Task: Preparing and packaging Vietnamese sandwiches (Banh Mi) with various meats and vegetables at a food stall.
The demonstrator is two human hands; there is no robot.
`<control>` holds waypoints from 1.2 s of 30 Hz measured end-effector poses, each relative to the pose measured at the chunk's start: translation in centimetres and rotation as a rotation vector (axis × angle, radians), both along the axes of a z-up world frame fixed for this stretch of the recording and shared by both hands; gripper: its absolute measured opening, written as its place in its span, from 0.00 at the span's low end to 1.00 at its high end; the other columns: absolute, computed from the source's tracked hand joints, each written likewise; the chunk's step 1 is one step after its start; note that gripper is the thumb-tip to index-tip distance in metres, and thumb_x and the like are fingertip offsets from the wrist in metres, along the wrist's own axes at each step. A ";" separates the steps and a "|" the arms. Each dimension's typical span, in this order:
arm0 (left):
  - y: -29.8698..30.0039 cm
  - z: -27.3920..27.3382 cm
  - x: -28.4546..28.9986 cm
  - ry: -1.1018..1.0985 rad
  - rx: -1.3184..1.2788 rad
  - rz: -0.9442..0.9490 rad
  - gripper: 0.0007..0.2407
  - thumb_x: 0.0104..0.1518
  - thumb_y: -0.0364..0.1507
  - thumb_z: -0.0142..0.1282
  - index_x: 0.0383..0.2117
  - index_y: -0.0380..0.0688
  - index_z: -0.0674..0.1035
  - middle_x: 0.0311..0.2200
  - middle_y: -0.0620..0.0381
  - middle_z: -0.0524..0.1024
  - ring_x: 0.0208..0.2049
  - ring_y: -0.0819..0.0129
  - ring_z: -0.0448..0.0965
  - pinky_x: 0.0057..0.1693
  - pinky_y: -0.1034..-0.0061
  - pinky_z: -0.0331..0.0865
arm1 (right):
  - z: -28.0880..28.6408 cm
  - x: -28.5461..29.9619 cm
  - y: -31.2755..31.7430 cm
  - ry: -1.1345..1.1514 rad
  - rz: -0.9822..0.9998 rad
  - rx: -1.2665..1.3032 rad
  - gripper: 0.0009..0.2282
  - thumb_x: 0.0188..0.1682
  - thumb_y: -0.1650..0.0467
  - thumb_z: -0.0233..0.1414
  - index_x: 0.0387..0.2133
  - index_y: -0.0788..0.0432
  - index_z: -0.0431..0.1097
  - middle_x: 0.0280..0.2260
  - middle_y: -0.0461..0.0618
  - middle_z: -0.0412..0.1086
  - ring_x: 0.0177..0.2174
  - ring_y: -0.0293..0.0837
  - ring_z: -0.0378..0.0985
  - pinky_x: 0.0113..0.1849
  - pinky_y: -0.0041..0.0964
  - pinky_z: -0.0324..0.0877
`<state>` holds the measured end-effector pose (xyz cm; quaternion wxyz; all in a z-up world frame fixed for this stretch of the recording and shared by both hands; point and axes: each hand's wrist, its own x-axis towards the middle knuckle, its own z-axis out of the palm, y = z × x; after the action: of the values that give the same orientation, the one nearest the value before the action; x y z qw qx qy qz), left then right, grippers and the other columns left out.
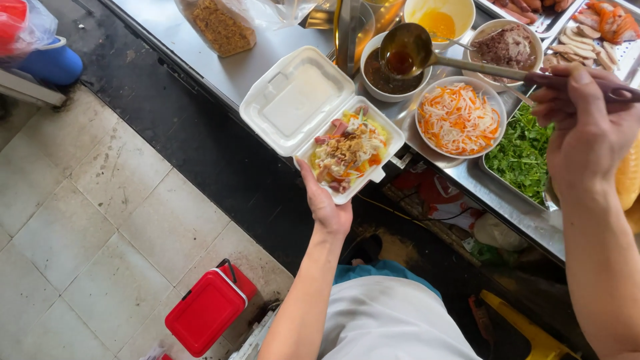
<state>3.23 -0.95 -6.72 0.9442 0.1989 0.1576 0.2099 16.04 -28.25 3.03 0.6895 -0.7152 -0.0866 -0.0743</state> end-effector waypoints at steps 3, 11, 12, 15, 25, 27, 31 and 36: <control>0.2 0.4 -0.3 0.175 -0.115 -0.022 0.31 0.60 0.51 0.43 0.64 0.41 0.68 0.59 0.51 0.73 0.54 0.62 0.76 0.56 0.72 0.72 | 1.5 -4.2 0.3 0.076 -0.015 0.005 0.07 0.68 0.69 0.46 0.51 0.58 0.69 0.34 0.43 0.73 0.27 0.31 0.76 0.32 0.15 0.71; 1.2 3.3 -2.3 0.065 -0.036 -0.146 0.34 0.60 0.53 0.36 0.70 0.48 0.58 0.66 0.53 0.63 0.63 0.60 0.67 0.64 0.69 0.66 | 0.7 -12.9 2.7 0.111 -0.004 0.063 0.07 0.64 0.68 0.49 0.49 0.58 0.69 0.35 0.46 0.74 0.30 0.33 0.79 0.32 0.17 0.72; 1.3 3.7 -2.6 0.068 -0.057 -0.165 0.34 0.60 0.54 0.37 0.70 0.48 0.59 0.66 0.54 0.64 0.62 0.62 0.68 0.63 0.71 0.67 | 0.7 -13.7 3.0 0.104 -0.019 0.080 0.07 0.64 0.69 0.49 0.50 0.59 0.67 0.37 0.47 0.74 0.30 0.34 0.79 0.33 0.18 0.73; 1.9 4.6 -3.9 0.113 -0.100 -0.185 0.34 0.59 0.53 0.38 0.68 0.45 0.61 0.64 0.54 0.67 0.60 0.64 0.70 0.61 0.73 0.68 | 0.3 -15.1 3.2 -0.008 -0.035 0.041 0.06 0.67 0.69 0.46 0.53 0.54 0.65 0.44 0.45 0.73 0.36 0.35 0.80 0.36 0.21 0.75; 5.4 5.7 -7.1 0.015 -0.235 -0.193 0.30 0.62 0.51 0.43 0.66 0.47 0.67 0.61 0.56 0.71 0.57 0.65 0.72 0.61 0.70 0.67 | -5.5 -15.8 -6.2 -0.158 -0.046 -0.215 0.21 0.70 0.55 0.33 0.66 0.54 0.56 0.46 0.50 0.67 0.37 0.39 0.69 0.45 0.28 0.64; 6.1 5.9 -7.0 0.066 -0.248 -0.202 0.32 0.60 0.52 0.40 0.67 0.48 0.65 0.62 0.56 0.69 0.58 0.63 0.71 0.62 0.67 0.67 | -5.2 -16.9 -6.8 -0.164 0.007 -0.295 0.21 0.70 0.54 0.33 0.65 0.53 0.55 0.47 0.52 0.68 0.40 0.40 0.71 0.48 0.29 0.66; 6.6 5.2 -5.8 0.024 -0.235 -0.210 0.33 0.58 0.54 0.41 0.68 0.50 0.64 0.63 0.56 0.69 0.59 0.61 0.71 0.61 0.64 0.67 | -7.5 -19.2 -10.7 -0.172 0.063 -0.317 0.19 0.69 0.54 0.34 0.63 0.50 0.57 0.49 0.51 0.69 0.41 0.39 0.76 0.44 0.26 0.72; 6.2 4.1 -4.7 -0.013 -0.184 -0.209 0.30 0.63 0.54 0.36 0.70 0.56 0.59 0.65 0.55 0.66 0.60 0.58 0.71 0.57 0.63 0.73 | -6.8 -22.6 -9.3 -0.198 0.139 -0.220 0.19 0.64 0.51 0.42 0.60 0.45 0.61 0.53 0.47 0.67 0.47 0.38 0.79 0.48 0.27 0.80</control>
<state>-1.43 5.28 -2.62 0.9762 0.1255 0.1486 0.0965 -6.59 -37.60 -3.76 0.5987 -0.7678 -0.2111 -0.0867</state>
